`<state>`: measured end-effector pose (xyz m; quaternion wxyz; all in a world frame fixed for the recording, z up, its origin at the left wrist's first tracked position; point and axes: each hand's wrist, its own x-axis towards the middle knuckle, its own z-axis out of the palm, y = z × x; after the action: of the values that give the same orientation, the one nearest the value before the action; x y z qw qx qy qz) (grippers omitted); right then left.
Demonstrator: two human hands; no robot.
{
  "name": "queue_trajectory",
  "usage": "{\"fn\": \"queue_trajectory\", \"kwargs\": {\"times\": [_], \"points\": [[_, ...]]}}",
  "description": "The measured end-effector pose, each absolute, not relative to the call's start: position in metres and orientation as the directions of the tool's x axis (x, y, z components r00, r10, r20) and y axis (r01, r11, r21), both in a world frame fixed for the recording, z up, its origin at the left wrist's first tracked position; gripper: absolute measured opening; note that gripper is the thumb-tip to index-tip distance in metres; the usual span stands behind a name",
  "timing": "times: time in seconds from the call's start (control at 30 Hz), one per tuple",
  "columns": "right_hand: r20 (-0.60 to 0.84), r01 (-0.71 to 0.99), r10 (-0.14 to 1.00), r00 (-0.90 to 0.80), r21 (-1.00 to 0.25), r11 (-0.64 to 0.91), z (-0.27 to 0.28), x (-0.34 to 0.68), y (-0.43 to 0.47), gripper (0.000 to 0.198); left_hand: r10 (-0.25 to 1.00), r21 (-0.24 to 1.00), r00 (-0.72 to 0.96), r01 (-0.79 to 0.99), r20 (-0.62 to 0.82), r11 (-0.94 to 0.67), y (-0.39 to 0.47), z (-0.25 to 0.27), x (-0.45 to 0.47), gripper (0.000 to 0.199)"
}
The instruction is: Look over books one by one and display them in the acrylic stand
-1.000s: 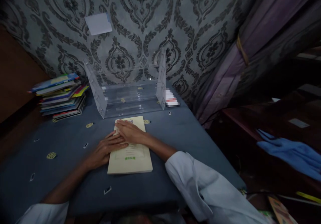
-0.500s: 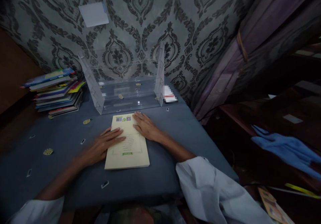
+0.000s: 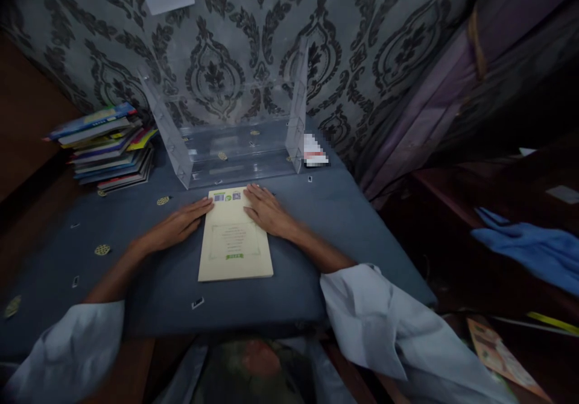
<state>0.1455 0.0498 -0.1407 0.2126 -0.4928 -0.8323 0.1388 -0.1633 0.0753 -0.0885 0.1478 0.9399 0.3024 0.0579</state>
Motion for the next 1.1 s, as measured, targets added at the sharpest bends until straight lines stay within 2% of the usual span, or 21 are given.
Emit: {"fn": "queue_trajectory", "kwargs": {"times": [0.17, 0.4, 0.57, 0.7, 0.87, 1.1], "points": [[0.233, 0.761, 0.884, -0.405, -0.45, 0.467, -0.144, 0.143, 0.05, 0.058, 0.556, 0.266, 0.831, 0.528, 0.038, -0.807, 0.044, -0.086, -0.167, 0.046], [0.246, 0.743, 0.882, -0.401, -0.475, 0.471, -0.145, 0.143, 0.05, 0.058, 0.486, 0.312, 0.873, 0.453, 0.033, -0.835, -0.006, -0.072, -0.172, 0.044], [0.254, 0.733, 0.888, -0.383, -0.503, 0.459, -0.144, 0.143, 0.049, 0.06, 0.478, 0.276, 0.878, 0.455, 0.019, -0.846, -0.016, -0.071, -0.158, 0.042], [0.287, 0.635, 0.893, -0.348, -0.628, 0.449, -0.139, 0.149, 0.053, 0.06, 0.464, 0.255, 0.885, 0.441, 0.037, -0.861, -0.001, -0.079, -0.137, 0.043], [0.268, 0.451, 0.93, -0.252, -0.817, 0.358, -0.132, 0.159, 0.064, 0.06, 0.478, 0.236, 0.878, 0.458, 0.03, -0.857, 0.041, -0.089, -0.099, 0.044], [0.239, 0.283, 0.935, -0.263, -0.907, 0.311, -0.127, 0.165, 0.066, 0.058, 0.481, 0.21, 0.877, 0.471, -0.002, -0.857, 0.085, -0.086, -0.048, 0.046]]}}
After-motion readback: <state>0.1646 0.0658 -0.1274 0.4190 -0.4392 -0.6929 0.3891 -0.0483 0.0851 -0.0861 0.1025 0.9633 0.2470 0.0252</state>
